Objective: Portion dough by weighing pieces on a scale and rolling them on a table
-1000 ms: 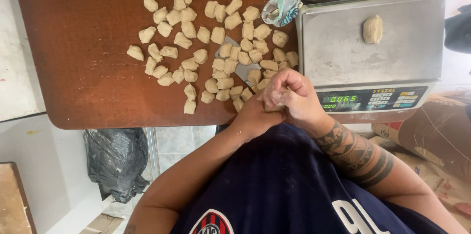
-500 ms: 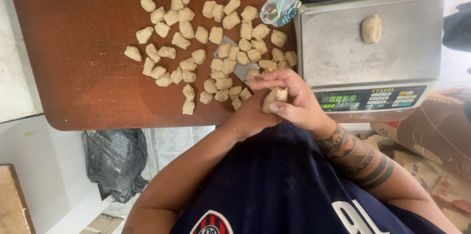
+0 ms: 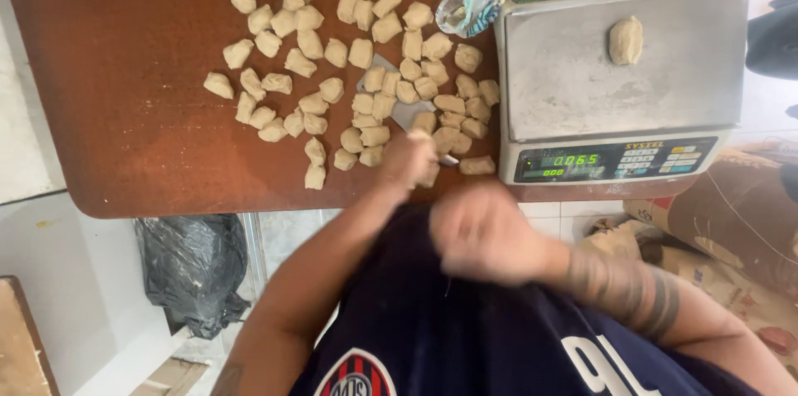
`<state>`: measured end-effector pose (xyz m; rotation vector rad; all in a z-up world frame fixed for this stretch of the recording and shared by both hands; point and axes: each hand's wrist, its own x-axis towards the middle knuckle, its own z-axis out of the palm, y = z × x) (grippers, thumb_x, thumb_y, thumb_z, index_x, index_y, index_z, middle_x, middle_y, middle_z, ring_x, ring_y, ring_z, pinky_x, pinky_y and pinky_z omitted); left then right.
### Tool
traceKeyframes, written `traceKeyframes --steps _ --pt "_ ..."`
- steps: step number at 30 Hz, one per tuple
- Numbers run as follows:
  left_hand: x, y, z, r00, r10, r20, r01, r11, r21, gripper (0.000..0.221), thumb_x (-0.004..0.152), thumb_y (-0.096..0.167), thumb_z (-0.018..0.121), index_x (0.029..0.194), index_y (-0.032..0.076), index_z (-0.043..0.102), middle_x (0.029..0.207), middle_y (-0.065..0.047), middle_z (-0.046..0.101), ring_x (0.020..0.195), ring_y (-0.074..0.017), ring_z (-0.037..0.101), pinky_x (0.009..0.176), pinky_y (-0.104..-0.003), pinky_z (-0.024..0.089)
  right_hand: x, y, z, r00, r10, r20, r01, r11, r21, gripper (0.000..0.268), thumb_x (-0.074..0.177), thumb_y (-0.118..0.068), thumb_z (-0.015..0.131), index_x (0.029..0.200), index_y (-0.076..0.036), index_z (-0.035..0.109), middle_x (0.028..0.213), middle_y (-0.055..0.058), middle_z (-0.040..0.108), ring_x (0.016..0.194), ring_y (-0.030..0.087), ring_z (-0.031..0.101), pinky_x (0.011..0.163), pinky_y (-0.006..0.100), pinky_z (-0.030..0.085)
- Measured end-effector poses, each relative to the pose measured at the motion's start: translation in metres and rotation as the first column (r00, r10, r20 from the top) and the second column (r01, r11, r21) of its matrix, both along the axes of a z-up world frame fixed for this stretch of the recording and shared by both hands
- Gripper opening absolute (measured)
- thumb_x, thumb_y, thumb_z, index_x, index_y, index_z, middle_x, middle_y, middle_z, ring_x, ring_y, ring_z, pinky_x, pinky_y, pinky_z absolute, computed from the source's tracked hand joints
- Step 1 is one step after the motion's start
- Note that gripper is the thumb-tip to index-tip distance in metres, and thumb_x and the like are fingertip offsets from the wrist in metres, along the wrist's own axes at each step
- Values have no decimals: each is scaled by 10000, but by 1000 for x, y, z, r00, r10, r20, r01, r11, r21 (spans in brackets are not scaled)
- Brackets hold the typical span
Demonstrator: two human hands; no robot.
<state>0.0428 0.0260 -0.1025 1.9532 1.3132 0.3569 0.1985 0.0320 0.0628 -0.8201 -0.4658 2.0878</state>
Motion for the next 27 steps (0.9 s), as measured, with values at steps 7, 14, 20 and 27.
traceKeyframes --steps 7,14,20,27 --pt "-33 -6 102 803 589 -87 -466 529 -709 186 790 290 621 861 152 517 788 -13 531 754 -172 529 706 -364 367 78 79 -50 308 -433 847 -456 714 531 429 930 -190 596 1290 21 494 1316 208 428 1164 332 500 998 459 413" --pt "-39 -33 90 508 859 -61 -470 218 -855 310 825 180 619 1129 118 615 738 -42 514 641 -131 482 598 -272 370 173 132 -137 -203 -449 870 -201 889 412 330 1050 -291 750 1187 -44 579 1107 139 603 925 272 609 797 437 501" --pt "-50 -57 46 622 783 2 -603 480 -637 221 815 368 737 904 192 636 864 31 682 862 -103 616 820 -276 450 239 194 -236 -336 -621 708 -584 727 361 443 954 -408 842 997 -9 656 936 203 651 897 438 590 757 511 459" --pt "-66 -90 50 542 834 -101 -667 355 -655 649 811 744 473 1006 128 539 963 -28 617 941 -193 608 854 -369 427 63 105 -151 178 -247 953 -720 627 297 652 808 -273 872 1279 4 517 1248 188 523 1141 332 517 995 442 394"
